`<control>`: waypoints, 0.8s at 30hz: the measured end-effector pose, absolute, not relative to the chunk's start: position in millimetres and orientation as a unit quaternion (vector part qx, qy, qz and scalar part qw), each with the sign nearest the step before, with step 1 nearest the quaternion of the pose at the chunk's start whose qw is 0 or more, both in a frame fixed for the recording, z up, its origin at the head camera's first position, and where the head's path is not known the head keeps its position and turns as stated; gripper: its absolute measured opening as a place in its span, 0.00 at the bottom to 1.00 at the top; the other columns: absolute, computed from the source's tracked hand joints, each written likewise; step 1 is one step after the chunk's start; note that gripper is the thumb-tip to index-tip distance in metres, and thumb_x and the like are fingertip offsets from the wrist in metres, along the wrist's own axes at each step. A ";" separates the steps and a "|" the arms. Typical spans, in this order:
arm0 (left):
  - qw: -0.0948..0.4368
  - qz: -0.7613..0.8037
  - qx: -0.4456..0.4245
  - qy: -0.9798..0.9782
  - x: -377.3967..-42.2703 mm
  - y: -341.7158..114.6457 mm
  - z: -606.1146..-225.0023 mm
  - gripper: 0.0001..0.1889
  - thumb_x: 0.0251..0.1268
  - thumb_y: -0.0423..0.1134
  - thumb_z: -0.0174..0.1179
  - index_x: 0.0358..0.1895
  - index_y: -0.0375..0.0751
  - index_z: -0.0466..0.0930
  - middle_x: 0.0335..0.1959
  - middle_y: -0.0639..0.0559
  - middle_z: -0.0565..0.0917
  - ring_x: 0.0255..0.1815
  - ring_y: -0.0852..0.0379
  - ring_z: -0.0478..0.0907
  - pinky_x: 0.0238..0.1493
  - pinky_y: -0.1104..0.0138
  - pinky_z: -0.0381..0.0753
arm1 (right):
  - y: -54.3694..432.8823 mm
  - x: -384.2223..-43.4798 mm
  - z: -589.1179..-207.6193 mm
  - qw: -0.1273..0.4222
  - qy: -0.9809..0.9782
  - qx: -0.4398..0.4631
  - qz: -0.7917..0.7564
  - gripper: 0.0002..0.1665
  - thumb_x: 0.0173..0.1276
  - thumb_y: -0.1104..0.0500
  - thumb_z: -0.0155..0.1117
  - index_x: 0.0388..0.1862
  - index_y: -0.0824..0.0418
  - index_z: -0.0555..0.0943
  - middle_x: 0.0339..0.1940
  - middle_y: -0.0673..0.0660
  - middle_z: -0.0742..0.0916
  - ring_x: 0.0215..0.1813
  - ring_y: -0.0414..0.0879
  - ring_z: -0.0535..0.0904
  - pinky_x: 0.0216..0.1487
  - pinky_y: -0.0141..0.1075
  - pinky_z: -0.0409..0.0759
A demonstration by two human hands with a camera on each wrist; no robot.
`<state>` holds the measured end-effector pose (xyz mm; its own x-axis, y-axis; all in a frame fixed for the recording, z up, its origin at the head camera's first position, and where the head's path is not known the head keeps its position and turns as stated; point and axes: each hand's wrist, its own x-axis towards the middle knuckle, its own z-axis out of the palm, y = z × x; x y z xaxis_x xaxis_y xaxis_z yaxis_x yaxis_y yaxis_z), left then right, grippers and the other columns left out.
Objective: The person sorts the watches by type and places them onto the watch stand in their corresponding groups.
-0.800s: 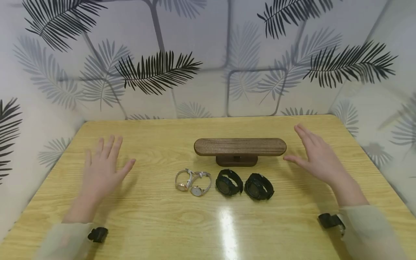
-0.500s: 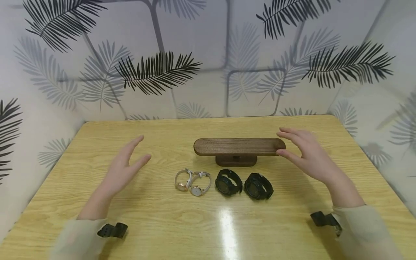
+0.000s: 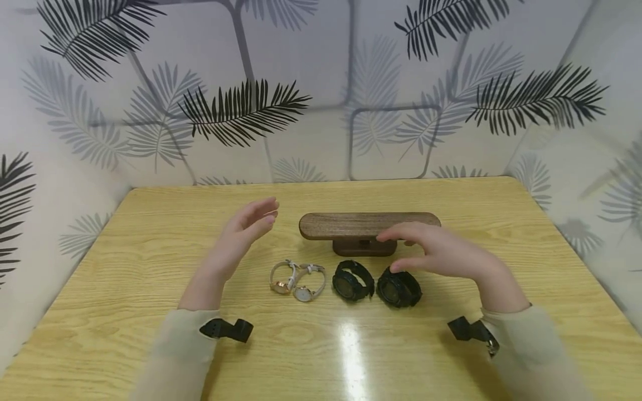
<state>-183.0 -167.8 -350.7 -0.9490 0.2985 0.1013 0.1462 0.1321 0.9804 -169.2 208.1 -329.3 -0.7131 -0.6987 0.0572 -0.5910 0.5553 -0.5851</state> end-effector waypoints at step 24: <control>0.070 0.628 0.133 0.764 -205.7 -113.8 -373.6 0.26 0.66 0.34 0.60 0.66 0.35 0.68 0.66 0.42 0.70 0.67 0.51 0.66 0.64 0.59 0.69 | 186.4 -171.0 -349.1 0.170 0.863 -0.439 -0.182 0.39 0.53 0.54 0.75 0.64 0.60 0.74 0.61 0.53 0.78 0.62 0.53 0.72 0.62 0.50 0.70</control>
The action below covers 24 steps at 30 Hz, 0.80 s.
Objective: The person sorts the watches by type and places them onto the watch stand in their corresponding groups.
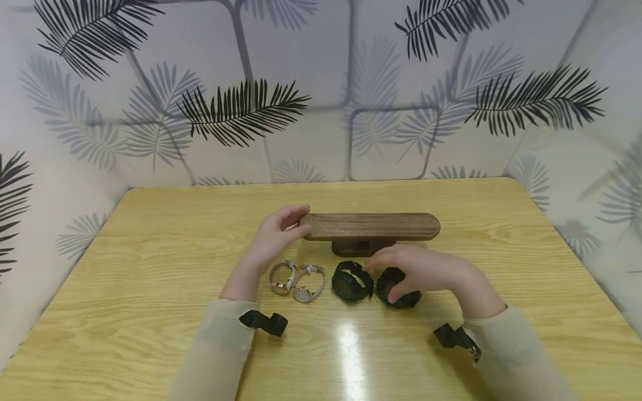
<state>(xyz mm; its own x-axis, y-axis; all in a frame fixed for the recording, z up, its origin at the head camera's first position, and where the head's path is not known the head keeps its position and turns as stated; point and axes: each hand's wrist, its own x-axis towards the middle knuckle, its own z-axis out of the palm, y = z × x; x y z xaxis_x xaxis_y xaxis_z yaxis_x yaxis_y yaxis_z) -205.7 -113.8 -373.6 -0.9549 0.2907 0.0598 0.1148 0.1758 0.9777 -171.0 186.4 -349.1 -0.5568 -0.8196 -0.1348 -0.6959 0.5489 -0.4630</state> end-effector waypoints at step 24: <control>0.065 0.630 0.139 0.762 -210.1 -116.9 -384.0 0.28 0.60 0.28 0.65 0.65 0.32 0.69 0.66 0.41 0.70 0.66 0.49 0.68 0.57 0.68 0.75 | 186.3 -159.5 -347.3 0.208 0.894 -0.375 -0.130 0.42 0.41 0.64 0.80 0.59 0.61 0.75 0.57 0.58 0.77 0.61 0.58 0.70 0.60 0.52 0.71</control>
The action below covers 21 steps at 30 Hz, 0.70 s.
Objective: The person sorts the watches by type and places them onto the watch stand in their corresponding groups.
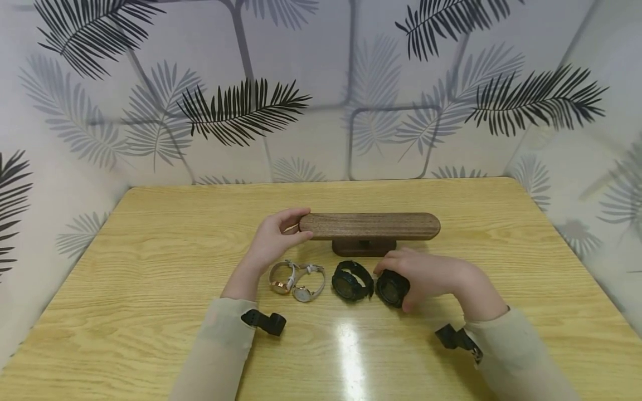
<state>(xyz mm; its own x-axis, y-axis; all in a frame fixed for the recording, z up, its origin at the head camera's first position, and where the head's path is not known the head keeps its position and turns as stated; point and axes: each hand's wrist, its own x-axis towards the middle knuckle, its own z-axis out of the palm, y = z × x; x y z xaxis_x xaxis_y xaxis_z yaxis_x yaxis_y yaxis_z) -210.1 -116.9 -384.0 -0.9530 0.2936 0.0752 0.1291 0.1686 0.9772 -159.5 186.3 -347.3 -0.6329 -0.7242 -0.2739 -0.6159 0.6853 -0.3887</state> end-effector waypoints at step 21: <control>0.056 0.605 0.147 0.781 -207.3 -117.5 -380.3 0.29 0.60 0.32 0.66 0.65 0.34 0.70 0.65 0.43 0.72 0.64 0.52 0.70 0.56 0.70 0.75 | 207.2 -158.5 -317.1 0.114 0.916 -0.330 -0.196 0.40 0.57 0.41 0.71 0.62 0.63 0.73 0.58 0.58 0.78 0.60 0.56 0.73 0.58 0.51 0.73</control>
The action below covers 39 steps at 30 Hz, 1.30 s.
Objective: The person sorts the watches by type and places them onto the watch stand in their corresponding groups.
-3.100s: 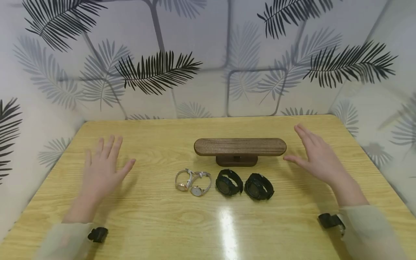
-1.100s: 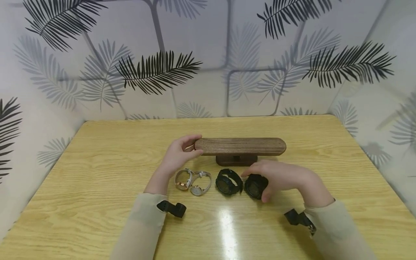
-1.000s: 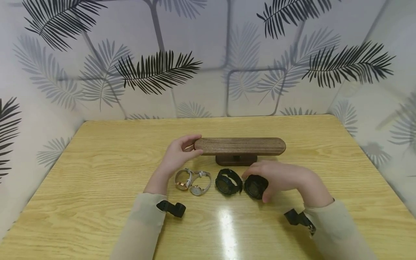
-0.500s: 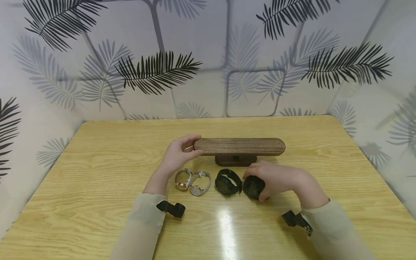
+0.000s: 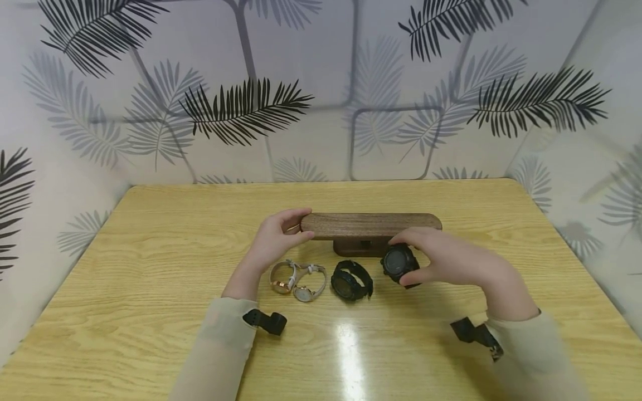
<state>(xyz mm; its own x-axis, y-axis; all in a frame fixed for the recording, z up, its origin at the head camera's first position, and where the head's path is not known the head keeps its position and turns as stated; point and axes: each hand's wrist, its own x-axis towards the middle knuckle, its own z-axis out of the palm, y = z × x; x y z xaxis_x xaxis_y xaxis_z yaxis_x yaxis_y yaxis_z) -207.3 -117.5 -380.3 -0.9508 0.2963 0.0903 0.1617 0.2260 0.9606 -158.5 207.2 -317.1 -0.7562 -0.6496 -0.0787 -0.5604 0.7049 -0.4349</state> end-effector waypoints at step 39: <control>0.052 0.586 0.143 0.796 -207.0 -118.0 -379.6 0.28 0.60 0.34 0.66 0.65 0.36 0.71 0.65 0.43 0.72 0.63 0.52 0.71 0.57 0.69 0.75 | 272.4 -194.8 -329.8 0.012 0.942 -0.217 -0.257 0.41 0.58 0.46 0.72 0.62 0.68 0.69 0.57 0.66 0.78 0.60 0.65 0.71 0.60 0.59 0.69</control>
